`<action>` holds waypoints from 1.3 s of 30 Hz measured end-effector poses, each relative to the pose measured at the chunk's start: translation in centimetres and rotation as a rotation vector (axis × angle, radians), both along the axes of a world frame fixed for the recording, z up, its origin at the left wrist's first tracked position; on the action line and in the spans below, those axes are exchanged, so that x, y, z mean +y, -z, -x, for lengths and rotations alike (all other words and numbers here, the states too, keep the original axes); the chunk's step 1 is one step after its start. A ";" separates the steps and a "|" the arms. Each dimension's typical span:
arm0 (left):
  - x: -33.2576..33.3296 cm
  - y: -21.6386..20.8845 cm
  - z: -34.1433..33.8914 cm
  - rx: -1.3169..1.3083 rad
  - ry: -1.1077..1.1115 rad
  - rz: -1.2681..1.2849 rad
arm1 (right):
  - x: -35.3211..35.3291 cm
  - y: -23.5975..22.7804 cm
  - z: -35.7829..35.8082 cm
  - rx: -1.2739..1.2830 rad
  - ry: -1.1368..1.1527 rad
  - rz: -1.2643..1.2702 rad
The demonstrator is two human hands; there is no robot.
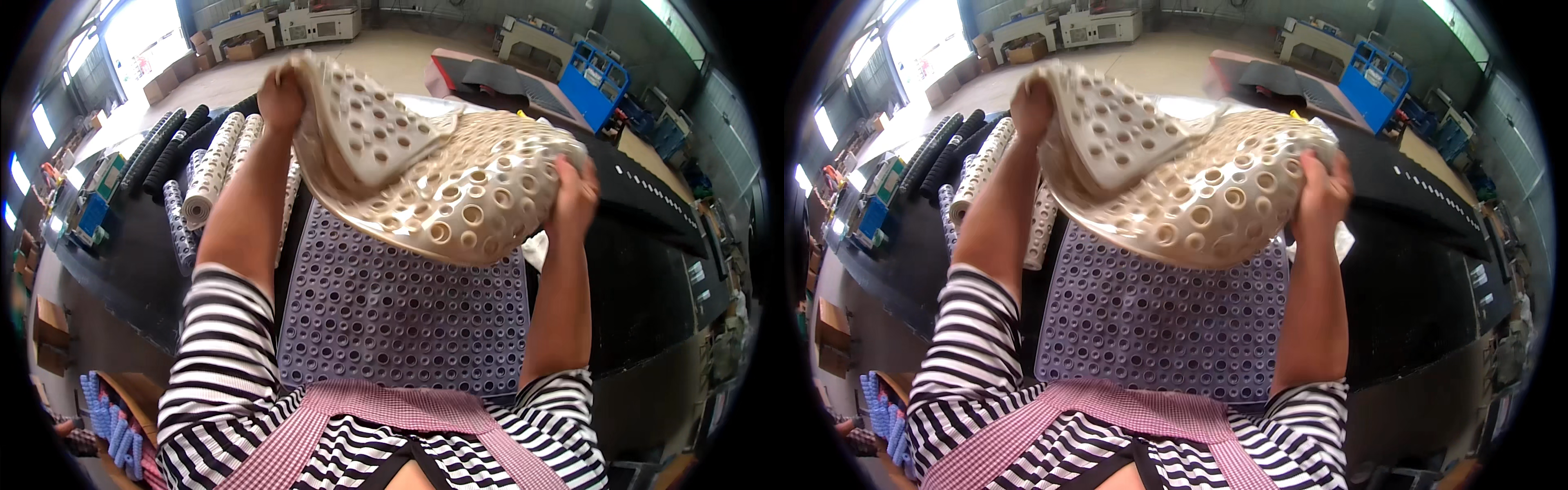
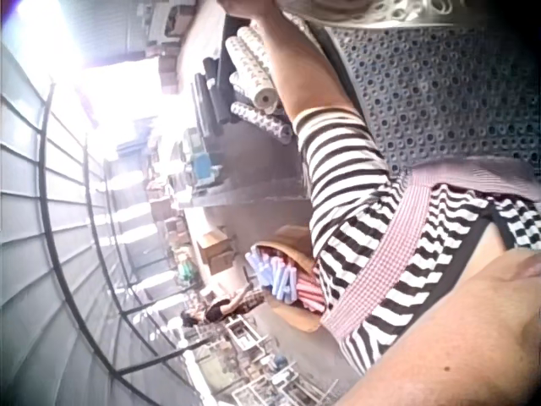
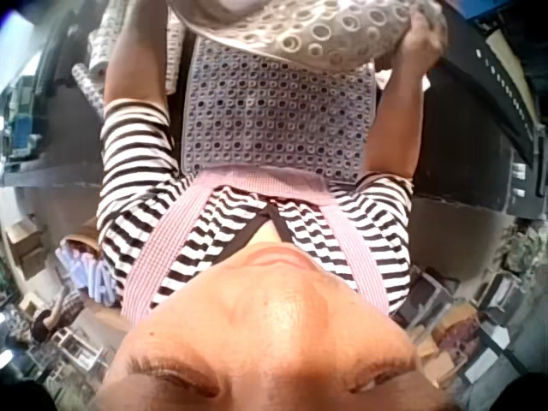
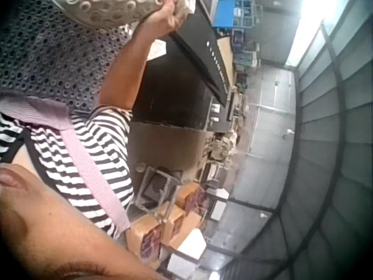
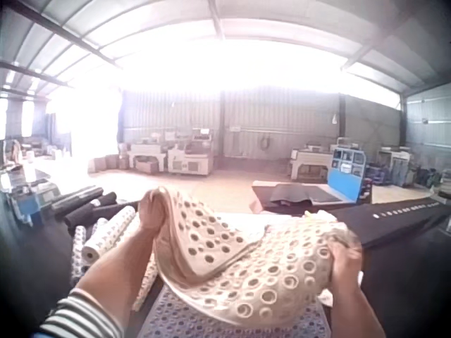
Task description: The person rolls several rubber bath mats by hand and secures each with adhesive tape before moving them to a sorting area and reviewing paperwork.
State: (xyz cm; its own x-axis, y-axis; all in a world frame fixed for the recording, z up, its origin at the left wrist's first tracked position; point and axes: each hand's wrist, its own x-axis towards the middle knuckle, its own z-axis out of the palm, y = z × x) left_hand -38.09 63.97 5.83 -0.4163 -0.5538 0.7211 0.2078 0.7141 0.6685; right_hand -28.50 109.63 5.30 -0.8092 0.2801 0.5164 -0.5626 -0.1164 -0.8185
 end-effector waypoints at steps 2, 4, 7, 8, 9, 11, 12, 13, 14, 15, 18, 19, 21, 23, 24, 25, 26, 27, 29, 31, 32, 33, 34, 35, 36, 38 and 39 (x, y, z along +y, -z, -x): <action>-1.7 -5.4 2.5 0.255 0.089 0.033 | -3.8 -3.6 -7.5 0.179 0.091 0.179; -2.0 -6.8 4.4 0.137 0.106 -0.095 | -7.0 -0.6 -13.2 0.133 0.044 0.374; -5.1 -4.8 6.5 -0.157 0.451 -0.498 | -9.1 6.9 -20.2 -0.126 -0.417 -0.097; -7.1 -3.1 6.2 -0.175 0.722 -0.783 | -9.6 8.1 -21.5 -0.178 -0.609 -0.363; -8.2 -0.7 5.1 -0.332 0.722 -0.773 | -9.5 9.3 -21.1 -0.277 -0.714 -0.562; -8.8 5.0 2.7 -0.696 0.658 -0.610 | -8.4 11.6 -20.5 -0.604 -0.872 -0.892; -7.4 8.5 0.7 -0.828 0.634 -0.370 | -7.9 13.5 -21.3 -0.633 -0.855 -0.875; -9.7 11.6 -1.7 -0.993 0.654 -0.320 | -8.1 15.3 -22.5 -0.722 -1.004 -0.662; -4.1 13.9 -4.2 -1.153 0.699 -0.143 | -6.4 17.4 -24.3 -0.859 -1.063 -0.420; -3.5 17.1 -8.0 -1.105 0.706 -0.209 | -5.6 18.6 -25.7 -0.940 -1.172 -0.186; -1.8 22.9 -17.7 -0.940 0.885 -0.228 | -0.3 18.2 -28.3 -1.049 -1.095 -0.054; -1.4 23.8 -19.5 -0.878 0.826 -0.194 | 2.0 17.7 -28.7 -0.966 -1.076 0.007; 0.8 22.6 -21.7 -0.783 0.861 -0.388 | 7.4 18.3 -28.1 -0.822 -0.593 -0.024; 1.6 23.2 -20.7 -0.868 0.776 -0.432 | 12.5 21.3 -25.5 -0.761 0.154 -0.212; 2.2 22.7 -20.2 -0.942 0.817 -0.469 | 13.9 23.1 -24.5 -0.765 0.472 -0.460; 2.7 21.8 -19.3 -1.011 0.863 -0.497 | 16.0 25.3 -23.7 -0.884 0.572 -0.617; 1.5 22.2 -18.8 -1.045 0.900 -0.510 | 15.9 25.8 -22.1 -0.973 0.291 -0.281; 3.3 18.8 -19.5 -1.222 0.743 -0.486 | 16.1 26.2 -21.2 -1.041 0.020 0.060; 2.6 21.1 -17.8 -1.161 0.708 -0.477 | 16.0 26.5 -18.9 -1.085 0.032 0.022; 2.7 20.6 -16.6 -0.984 0.660 -0.318 | 15.7 26.5 -16.7 -1.085 0.082 -0.099; 3.8 19.3 -15.2 -0.843 0.678 -0.134 | 17.7 27.1 -16.3 -0.963 0.226 -0.398; 3.8 17.3 -14.7 -0.706 0.656 0.047 | 16.8 25.5 -15.0 -0.886 0.311 -0.514; 5.8 14.6 -13.9 -0.579 0.679 0.093 | 18.2 24.9 -14.5 -0.762 0.472 -0.805; 5.9 11.6 -15.1 -0.465 0.646 0.144 | 15.1 21.5 -13.4 -0.646 0.509 -1.000; 7.3 8.4 -17.3 -0.454 0.710 0.016 | 13.5 18.5 -13.5 -0.537 0.557 -0.957; 7.6 3.6 -21.6 -0.384 0.688 -0.021 | 12.3 15.8 -13.6 -0.349 0.595 -0.865; 6.9 3.2 -24.0 -0.336 0.610 0.073 | 11.8 15.1 -13.7 -0.281 0.594 -0.818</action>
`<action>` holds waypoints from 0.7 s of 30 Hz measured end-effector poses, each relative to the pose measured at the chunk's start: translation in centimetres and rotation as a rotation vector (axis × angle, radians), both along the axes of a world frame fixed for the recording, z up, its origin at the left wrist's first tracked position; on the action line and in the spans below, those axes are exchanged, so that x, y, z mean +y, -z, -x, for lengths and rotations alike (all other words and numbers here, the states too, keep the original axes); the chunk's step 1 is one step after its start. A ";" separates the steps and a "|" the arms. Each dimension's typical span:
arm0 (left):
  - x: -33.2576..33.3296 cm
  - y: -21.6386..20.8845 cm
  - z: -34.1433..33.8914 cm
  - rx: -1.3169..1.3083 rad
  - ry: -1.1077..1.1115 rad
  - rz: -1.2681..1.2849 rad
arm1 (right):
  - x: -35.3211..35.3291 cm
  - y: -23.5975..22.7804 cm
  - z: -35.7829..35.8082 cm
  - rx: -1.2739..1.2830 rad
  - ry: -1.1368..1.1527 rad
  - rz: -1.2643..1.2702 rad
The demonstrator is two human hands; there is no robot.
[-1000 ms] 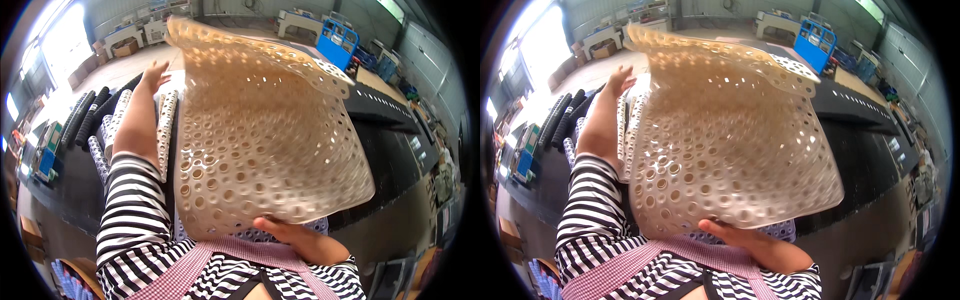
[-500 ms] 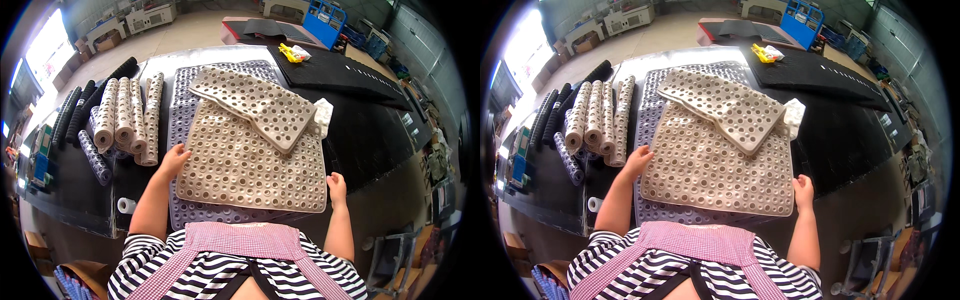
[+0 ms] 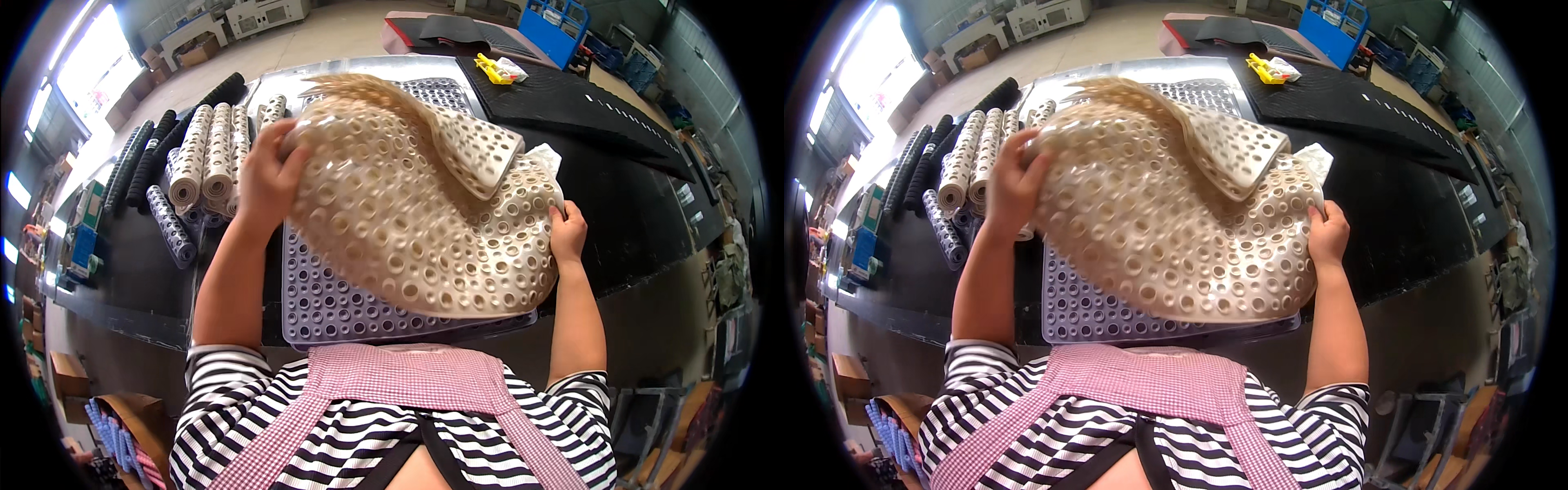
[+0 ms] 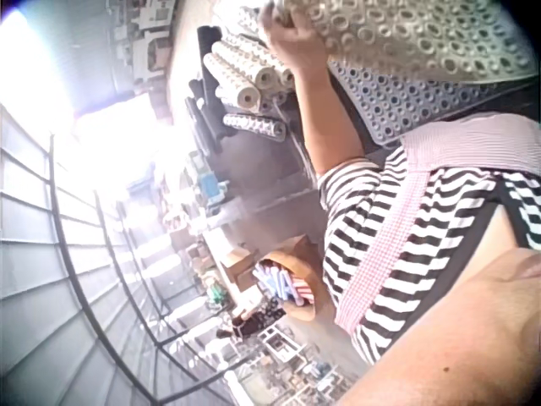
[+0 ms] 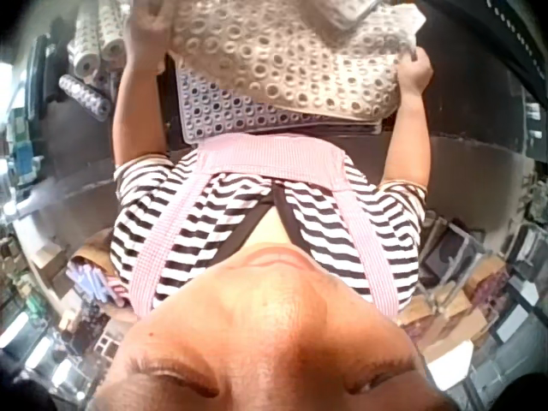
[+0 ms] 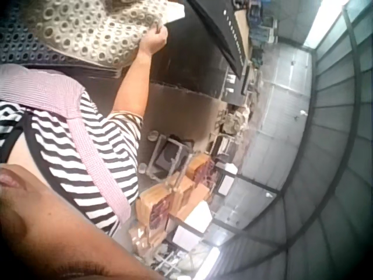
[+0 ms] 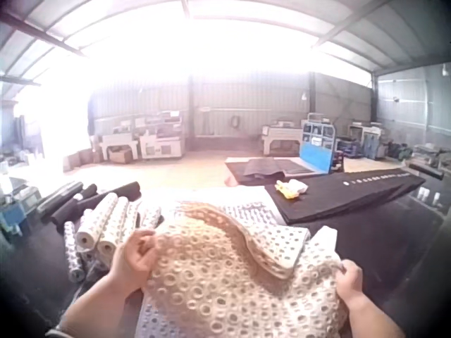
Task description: The person rolls several rubber bath mats by hand and secures each with adhesive tape before moving them to a sorting area and reviewing paperwork.
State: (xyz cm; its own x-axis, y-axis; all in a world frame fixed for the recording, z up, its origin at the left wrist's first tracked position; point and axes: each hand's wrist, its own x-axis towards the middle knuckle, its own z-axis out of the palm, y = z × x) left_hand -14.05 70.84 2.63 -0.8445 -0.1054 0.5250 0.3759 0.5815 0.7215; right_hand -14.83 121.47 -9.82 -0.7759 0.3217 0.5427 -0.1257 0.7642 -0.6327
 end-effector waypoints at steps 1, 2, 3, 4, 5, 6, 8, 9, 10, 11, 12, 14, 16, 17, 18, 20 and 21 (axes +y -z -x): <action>-0.3 0.8 -2.6 0.004 -0.017 -0.049 | 0.6 1.2 -0.7 -0.091 0.001 0.029; -0.8 1.8 -5.1 0.004 -0.035 -0.105 | 1.4 2.6 -1.3 -0.187 0.001 0.051; -1.4 3.9 -6.9 0.035 -0.038 -0.005 | 2.5 4.8 -1.9 -0.219 -0.104 0.044; -2.9 6.8 -8.3 0.068 -0.056 0.105 | 1.8 6.4 -2.3 -0.299 -0.127 0.060; -5.2 10.8 -9.6 -0.081 -0.094 0.121 | 0.1 6.8 -3.0 -0.360 -0.132 0.050; -6.5 14.5 -11.0 -0.238 -0.130 0.123 | -0.6 7.4 -3.6 -0.439 -0.162 0.066; -6.1 17.8 -12.9 -0.495 -0.178 0.161 | -0.6 9.1 -4.8 -0.472 -0.146 0.116; -6.3 18.9 -13.4 -0.480 -0.194 0.148 | -0.5 9.2 -5.1 -0.516 -0.155 0.154; -6.9 19.9 -13.8 -0.464 -0.210 0.135 | -0.4 9.3 -4.9 -0.560 -0.165 0.193; -6.9 19.9 -13.9 -0.473 -0.199 0.134 | -0.9 8.5 -4.7 -0.559 -0.169 0.194; -6.9 19.9 -14.2 -0.479 -0.209 0.128 | -1.8 6.8 -4.6 -0.599 -0.119 -0.029; -6.4 19.8 -14.2 -0.500 -0.200 0.095 | -2.7 6.5 -2.7 -0.332 -0.029 -0.368; -6.2 19.8 -14.3 -0.536 -0.238 0.100 | -5.4 4.6 1.4 -0.390 -0.228 0.025; -5.8 19.8 -14.0 -0.565 -0.261 0.112 | -5.5 5.6 3.8 -0.435 -0.359 0.319; -5.7 19.9 -14.1 -0.569 -0.257 0.110 | -6.8 5.7 6.3 -0.415 -0.351 0.333; -5.0 20.3 -13.3 -0.519 -0.247 0.088 | -6.1 9.0 11.9 -0.391 -0.306 0.544; -4.9 20.7 -13.2 -0.527 -0.247 0.074 | -6.1 9.6 14.3 -0.463 -0.342 0.780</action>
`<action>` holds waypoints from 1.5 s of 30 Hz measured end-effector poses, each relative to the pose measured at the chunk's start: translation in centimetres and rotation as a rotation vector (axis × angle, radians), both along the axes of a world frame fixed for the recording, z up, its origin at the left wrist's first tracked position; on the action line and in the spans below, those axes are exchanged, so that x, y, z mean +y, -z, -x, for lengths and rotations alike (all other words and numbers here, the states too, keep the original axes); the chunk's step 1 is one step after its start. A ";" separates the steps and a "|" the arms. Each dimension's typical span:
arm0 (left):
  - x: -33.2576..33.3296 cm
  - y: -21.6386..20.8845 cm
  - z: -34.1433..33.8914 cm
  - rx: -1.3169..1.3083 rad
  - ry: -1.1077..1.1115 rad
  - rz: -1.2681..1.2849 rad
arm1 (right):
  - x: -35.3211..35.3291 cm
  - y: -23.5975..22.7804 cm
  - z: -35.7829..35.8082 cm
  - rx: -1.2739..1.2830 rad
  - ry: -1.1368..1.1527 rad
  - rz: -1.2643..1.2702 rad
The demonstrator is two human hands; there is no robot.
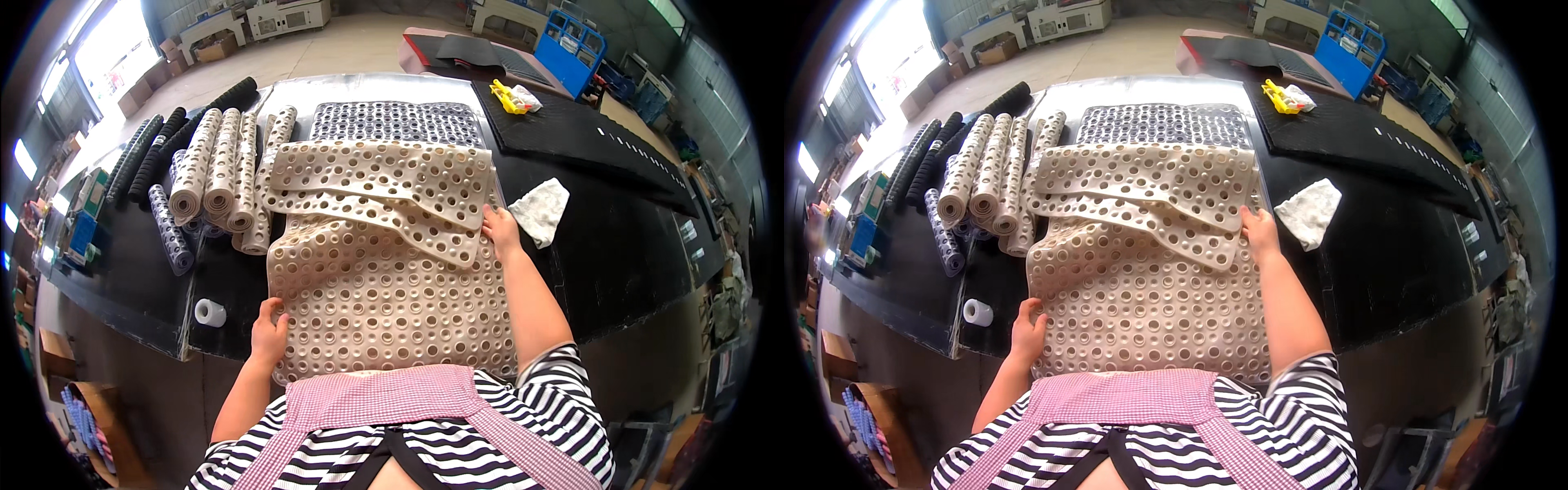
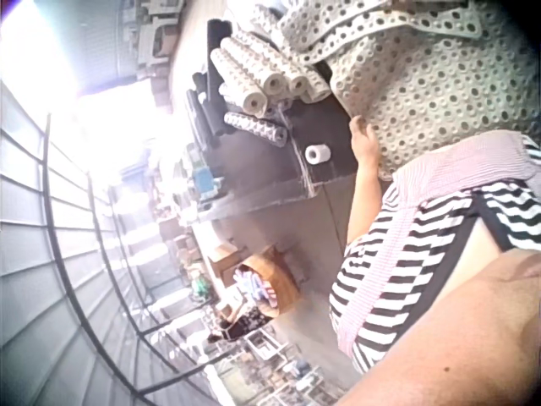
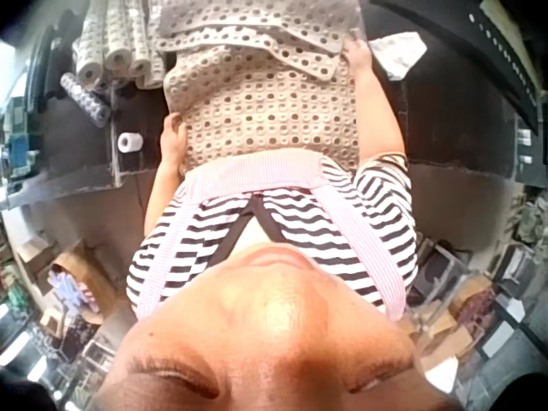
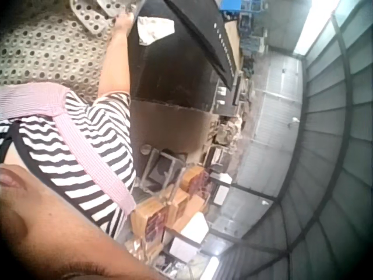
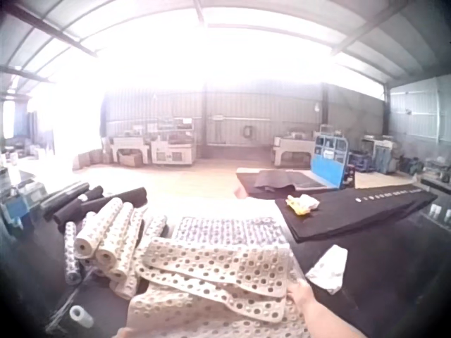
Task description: The person rolls several rubber bath mats by hand and secures each with adhesive tape before moving them to a sorting area and reviewing paperwork.
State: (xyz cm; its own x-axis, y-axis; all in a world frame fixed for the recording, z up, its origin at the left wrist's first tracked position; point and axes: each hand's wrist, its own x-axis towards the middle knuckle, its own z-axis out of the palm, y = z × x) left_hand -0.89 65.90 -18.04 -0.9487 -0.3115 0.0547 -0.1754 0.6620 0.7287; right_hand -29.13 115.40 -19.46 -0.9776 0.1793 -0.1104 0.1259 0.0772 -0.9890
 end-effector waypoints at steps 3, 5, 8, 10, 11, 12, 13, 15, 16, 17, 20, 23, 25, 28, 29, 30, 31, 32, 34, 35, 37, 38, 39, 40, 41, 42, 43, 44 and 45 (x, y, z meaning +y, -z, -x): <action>-0.3 -0.1 -0.6 -0.009 -0.044 -0.016 | -1.8 -0.9 3.8 -0.241 0.068 0.372; -0.4 0.0 -0.9 0.010 -0.049 0.003 | -2.8 -3.3 5.1 -0.325 -0.207 0.650; 0.0 -0.3 -1.3 -0.045 -0.105 -0.036 | -5.1 -6.1 7.0 -0.480 -0.311 0.407; 0.0 -0.8 -1.1 -0.053 -0.122 -0.005 | -5.6 -7.7 9.9 -0.387 -0.560 0.501; 0.1 -1.1 -0.9 -0.036 -0.152 -0.005 | -5.8 -8.8 11.5 -0.267 -0.636 0.533; 0.4 -1.4 -1.0 -0.038 -0.148 -0.010 | -5.9 -10.0 13.3 -0.097 -0.636 0.572; 0.6 -1.6 -1.1 -0.039 -0.146 -0.014 | -6.7 -11.6 16.0 0.072 -0.634 0.613; 1.2 -1.5 -0.4 -0.053 -0.159 -0.039 | -8.1 -12.7 23.0 0.322 -0.461 0.827; 1.4 -1.5 0.2 -0.068 -0.151 -0.046 | -8.6 -12.6 25.9 0.288 -0.412 0.904; 1.5 -1.6 0.5 -0.081 -0.156 -0.047 | -9.4 -12.4 27.8 0.251 -0.375 0.988; 1.7 -1.4 -0.3 -0.026 -0.173 0.101 | -15.2 -11.3 26.6 0.167 -0.508 0.609; 1.6 -0.9 -0.2 -0.042 -0.189 0.068 | -15.6 -9.1 22.2 0.200 -0.631 0.065; 1.6 -1.4 -0.6 -0.080 -0.184 0.067 | -13.7 -8.6 16.7 0.256 -0.669 -0.314; 1.7 -1.5 -0.3 -0.090 -0.154 0.068 | -6.6 -6.7 8.5 0.357 -0.606 -0.707; 1.7 -1.3 -0.4 -0.075 -0.149 0.076 | -4.1 -5.5 5.7 0.410 -0.530 -0.773; 1.6 -0.9 -0.8 -0.083 -0.151 0.076 | -1.9 -4.6 2.7 0.384 -0.457 -0.864; 1.5 -0.5 -0.8 -0.037 -0.149 0.130 | 0.3 -3.8 -0.2 0.354 -0.377 -0.958; 1.5 -0.3 -0.9 0.004 -0.143 0.185 | 2.5 -2.5 -3.1 0.280 -0.317 -0.936; 2.2 0.2 -1.2 0.127 -0.210 0.271 | 4.4 -1.4 -8.2 0.081 -0.252 -0.846; 2.3 0.4 -1.4 0.190 -0.270 0.273 | 4.5 -1.8 -10.4 -0.033 -0.239 -0.784; 1.8 0.2 -1.4 0.032 -0.284 0.204 | 5.1 -0.6 -13.1 -0.022 -0.266 -0.795; 1.4 -0.1 -1.7 -0.119 -0.301 0.134 | 4.9 -0.4 -14.0 0.025 -0.231 -0.825; 1.3 -0.6 -1.9 -0.136 -0.313 0.137 | 4.4 -0.5 -15.1 0.069 -0.203 -0.854; 1.3 -1.0 -1.9 -0.126 -0.280 0.121 | 4.0 -1.0 -15.7 0.021 -0.193 -0.849; 1.5 -1.2 -2.3 -0.111 -0.250 0.104 | 3.8 -1.2 -16.1 0.022 -0.179 -0.837; 1.6 -1.2 -2.8 -0.065 -0.225 0.242 | 3.9 -1.2 -16.5 0.012 -0.156 -0.820; 1.8 -1.2 -3.4 -0.021 -0.199 0.381 | 3.9 -1.0 -17.0 0.003 -0.133 -0.804; 2.0 -1.5 -3.9 0.012 -0.175 0.481 | 3.5 -1.0 -17.7 0.034 -0.137 -0.839; 2.4 -2.0 -4.0 0.034 -0.166 0.459 | 3.5 -0.7 -18.5 0.080 -0.136 -0.891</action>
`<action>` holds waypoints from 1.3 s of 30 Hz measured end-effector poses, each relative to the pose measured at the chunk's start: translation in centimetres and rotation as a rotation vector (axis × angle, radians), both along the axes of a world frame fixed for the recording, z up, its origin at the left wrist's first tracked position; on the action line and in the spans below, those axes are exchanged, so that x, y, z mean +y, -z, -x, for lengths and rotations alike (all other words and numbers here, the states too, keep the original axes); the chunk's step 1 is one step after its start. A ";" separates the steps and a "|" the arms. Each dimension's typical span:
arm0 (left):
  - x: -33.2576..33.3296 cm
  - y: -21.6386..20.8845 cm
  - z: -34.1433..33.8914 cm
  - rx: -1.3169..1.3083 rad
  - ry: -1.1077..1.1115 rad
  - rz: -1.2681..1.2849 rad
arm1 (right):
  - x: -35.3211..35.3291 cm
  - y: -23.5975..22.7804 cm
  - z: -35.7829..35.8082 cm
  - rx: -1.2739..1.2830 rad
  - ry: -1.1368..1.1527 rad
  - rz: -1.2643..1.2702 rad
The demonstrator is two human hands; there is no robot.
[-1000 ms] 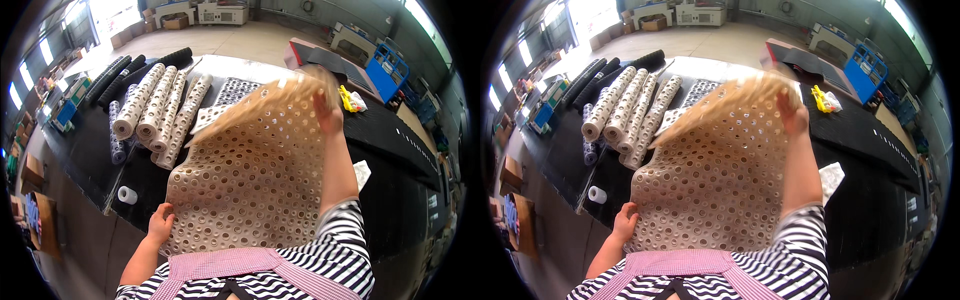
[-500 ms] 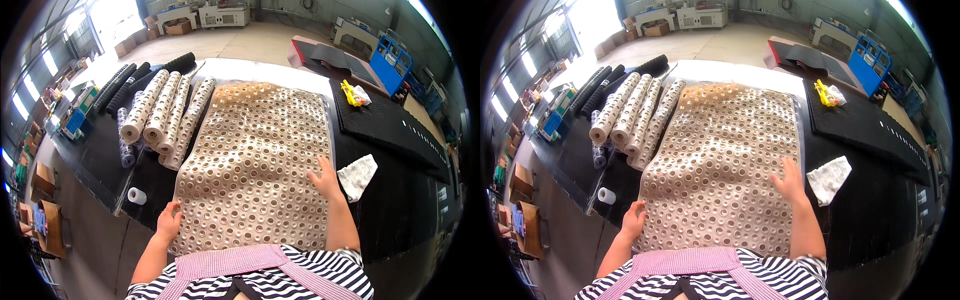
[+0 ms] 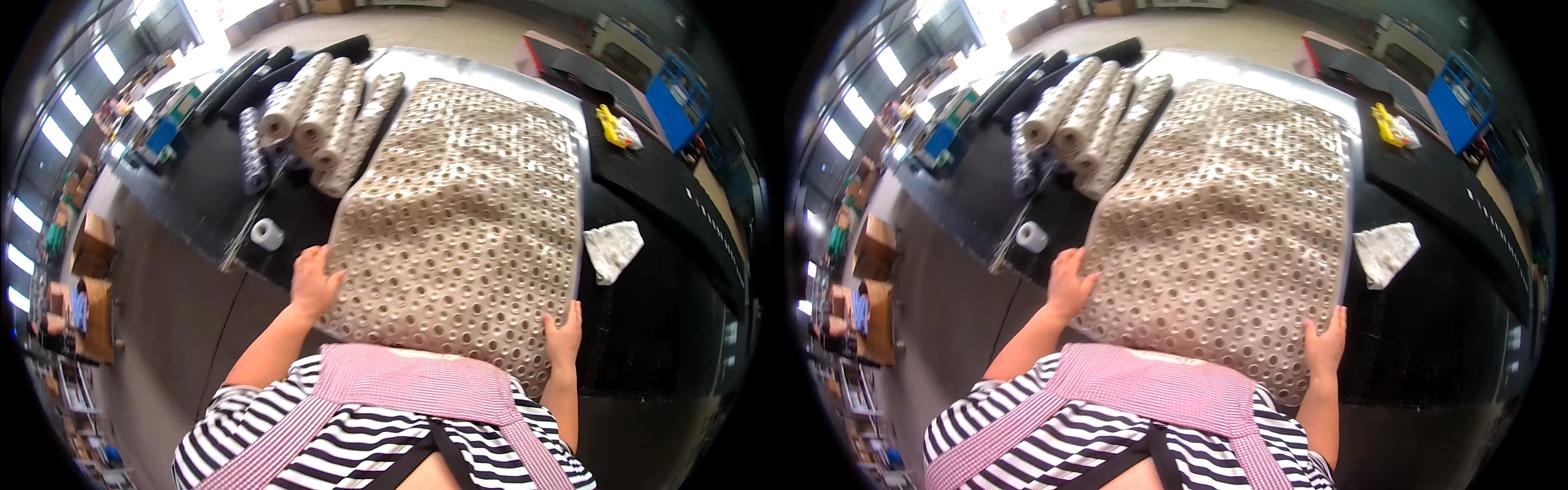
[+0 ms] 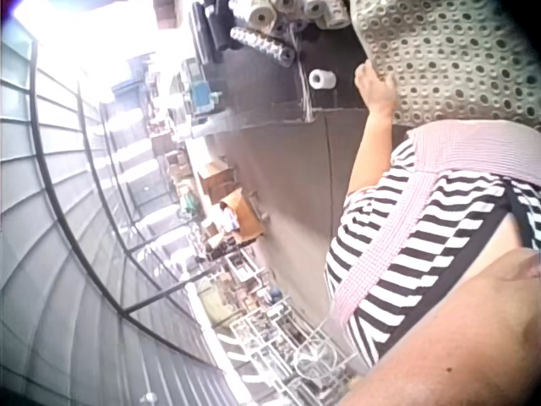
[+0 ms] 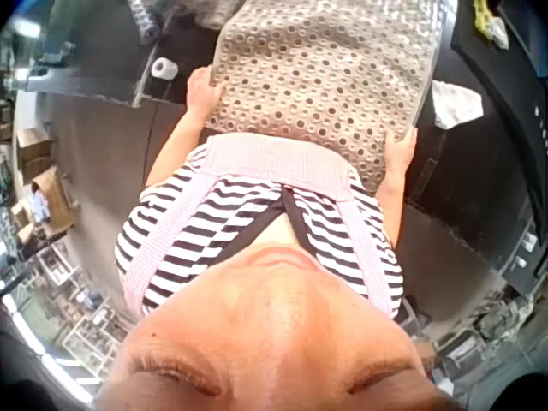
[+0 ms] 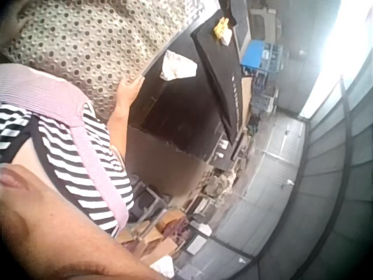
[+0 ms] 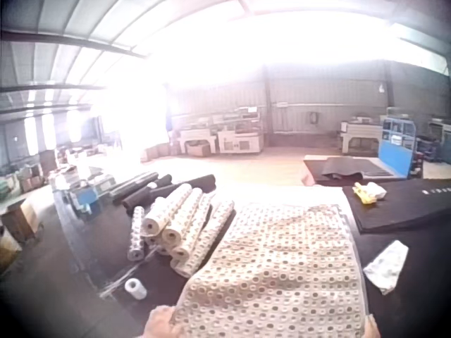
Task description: The person rolls several rubber bath mats by hand and secures each with adhesive tape before moving them to a sorting area and reviewing paperwork.
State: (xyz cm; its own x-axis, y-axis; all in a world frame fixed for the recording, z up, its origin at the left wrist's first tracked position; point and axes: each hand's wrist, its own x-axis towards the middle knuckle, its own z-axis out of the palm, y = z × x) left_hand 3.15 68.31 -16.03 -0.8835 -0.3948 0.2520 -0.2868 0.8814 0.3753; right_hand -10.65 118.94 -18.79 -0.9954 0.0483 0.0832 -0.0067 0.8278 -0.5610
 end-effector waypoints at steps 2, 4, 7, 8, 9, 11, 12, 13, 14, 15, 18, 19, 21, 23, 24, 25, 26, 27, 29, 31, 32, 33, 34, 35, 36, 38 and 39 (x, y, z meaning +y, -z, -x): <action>0.3 0.1 0.0 0.012 0.055 0.026 | -0.1 0.0 -1.6 -0.022 -0.042 -0.103; 0.3 0.6 0.3 -0.039 0.098 -0.007 | 0.2 1.2 -2.8 0.020 -0.016 -0.158; -3.4 2.6 -0.1 0.082 0.075 -0.026 | -1.6 -0.2 -4.5 -0.018 0.017 -0.147; -5.7 3.1 0.2 0.142 0.043 -0.012 | -2.1 -0.5 -4.9 -0.036 0.028 -0.143; -8.1 2.9 0.2 0.190 -0.099 0.081 | -2.5 -0.4 -5.2 0.016 0.010 -0.114; -12.6 2.6 -0.7 0.272 -0.339 0.202 | -2.6 -0.7 -6.4 0.047 -0.044 -0.099; -14.5 2.6 -0.8 0.311 -0.369 0.238 | -3.3 -0.7 -6.1 0.092 -0.087 -0.059; -16.1 3.2 -0.6 0.185 -0.359 0.100 | -4.3 -1.1 -6.2 0.111 -0.129 -0.058; -17.2 4.0 -0.6 0.047 -0.339 -0.050 | -4.7 -1.7 -7.2 0.116 -0.164 -0.068; -18.5 5.1 -0.6 0.006 -0.296 -0.104 | -4.9 -1.5 -7.7 0.107 -0.164 -0.058; -19.5 4.9 0.1 -0.053 -0.235 -0.300 | -6.4 -1.9 -8.6 0.107 -0.183 -0.019; -19.1 4.6 -0.1 -0.021 -0.233 -0.299 | -7.0 -2.0 -9.0 0.103 -0.206 0.006; -17.3 3.2 -0.8 0.180 -0.096 -0.440 | -8.5 -2.5 -9.4 0.073 -0.255 0.140; -12.9 -0.3 0.1 0.302 0.154 -0.662 | -10.3 -3.2 -9.9 -0.019 -0.343 0.389; -9.4 -3.7 0.6 0.269 0.318 -0.882 | -11.5 -4.0 -10.6 -0.022 -0.332 0.391; -6.1 -6.5 0.7 0.223 0.443 -0.945 | -13.3 -5.3 -11.4 -0.075 -0.408 0.530; -3.5 -6.7 1.3 0.194 0.618 -1.030 | -15.3 -6.7 -11.8 -0.127 -0.502 0.668; 0.2 -6.8 1.9 0.178 0.771 -1.340 | -16.7 -7.5 -12.1 -0.076 -0.561 0.681; 6.7 -7.5 2.7 0.011 0.903 -1.285 | -18.8 -8.1 -12.0 0.065 -0.634 0.784; 12.4 -5.6 3.5 -0.079 1.001 -1.534 | -19.2 -7.7 -12.5 0.212 -0.544 0.924; 15.2 -2.5 4.4 0.072 1.057 -1.690 | -18.7 -8.0 -12.5 0.115 -0.384 1.030; 15.8 -3.5 4.5 -0.116 1.030 -1.597 | -16.4 -7.2 -12.0 0.111 -0.392 1.023; 15.6 -4.4 4.8 -0.301 1.007 -1.493 | -14.2 -5.9 -11.3 0.110 -0.394 1.015; 15.4 -4.9 4.7 -0.350 1.055 -1.451 | -12.4 -4.4 -11.2 0.127 -0.356 1.200; 14.3 -5.3 4.3 -0.398 1.110 -1.411 | -11.3 -4.9 -11.4 0.107 -0.250 1.332; 11.2 -6.4 2.9 -0.380 0.869 -1.190 | -5.9 -3.5 -8.4 0.119 -0.055 1.359; 9.8 -5.6 2.4 -0.296 0.739 -0.978 | -1.1 -2.0 -6.7 0.103 -0.006 1.304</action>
State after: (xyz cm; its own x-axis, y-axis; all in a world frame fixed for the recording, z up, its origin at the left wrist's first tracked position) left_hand 0.78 78.14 -10.48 -0.9450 0.3077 -0.1107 -0.0293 0.2577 0.9658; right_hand -3.92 117.81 -16.83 -0.9877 0.1466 0.0541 -0.0992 -0.3208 -0.9419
